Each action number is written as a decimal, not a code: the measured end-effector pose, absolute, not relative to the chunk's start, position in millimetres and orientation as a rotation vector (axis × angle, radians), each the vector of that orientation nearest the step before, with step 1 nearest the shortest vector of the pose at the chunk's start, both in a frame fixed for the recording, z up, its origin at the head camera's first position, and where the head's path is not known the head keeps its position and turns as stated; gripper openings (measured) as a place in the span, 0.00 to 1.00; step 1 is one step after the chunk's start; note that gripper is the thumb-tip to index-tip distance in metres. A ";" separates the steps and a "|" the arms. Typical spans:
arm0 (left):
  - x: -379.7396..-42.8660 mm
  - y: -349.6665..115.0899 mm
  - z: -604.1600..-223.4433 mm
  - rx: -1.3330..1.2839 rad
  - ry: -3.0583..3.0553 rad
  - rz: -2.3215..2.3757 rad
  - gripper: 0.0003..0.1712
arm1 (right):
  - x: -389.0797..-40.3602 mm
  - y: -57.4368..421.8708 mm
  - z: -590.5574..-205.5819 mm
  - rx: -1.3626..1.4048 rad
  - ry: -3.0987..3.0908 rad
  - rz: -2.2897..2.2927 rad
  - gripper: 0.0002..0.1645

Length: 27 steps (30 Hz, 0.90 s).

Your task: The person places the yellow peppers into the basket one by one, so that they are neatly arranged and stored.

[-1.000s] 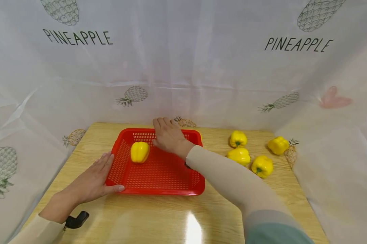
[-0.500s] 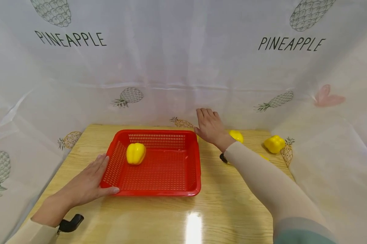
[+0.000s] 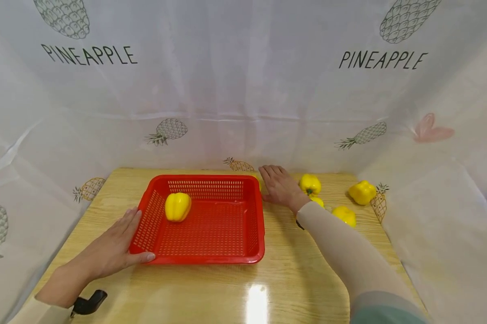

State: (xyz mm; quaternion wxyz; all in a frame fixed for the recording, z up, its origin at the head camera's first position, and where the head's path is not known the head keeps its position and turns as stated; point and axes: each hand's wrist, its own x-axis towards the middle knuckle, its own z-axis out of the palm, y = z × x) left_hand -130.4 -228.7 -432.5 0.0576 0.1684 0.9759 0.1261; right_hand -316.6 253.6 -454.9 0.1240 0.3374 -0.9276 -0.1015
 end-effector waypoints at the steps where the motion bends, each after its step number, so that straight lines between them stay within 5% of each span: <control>1: -130.2 -228.8 -432.8 0.510 2.956 0.386 0.78 | -317.0 252.4 -458.1 0.999 -2.705 -0.287 0.60; 11: -129.9 -230.2 -436.2 0.471 2.948 0.389 0.79 | -325.3 243.4 -480.8 1.032 -2.694 -0.244 0.56; 19: -127.2 -229.8 -437.0 0.478 2.964 0.390 0.77 | -323.4 236.8 -490.5 1.059 -2.720 -0.170 0.34; 27: -127.9 -230.2 -437.3 0.478 2.970 0.381 0.77 | -315.9 236.4 -489.3 0.983 -2.703 -0.263 0.31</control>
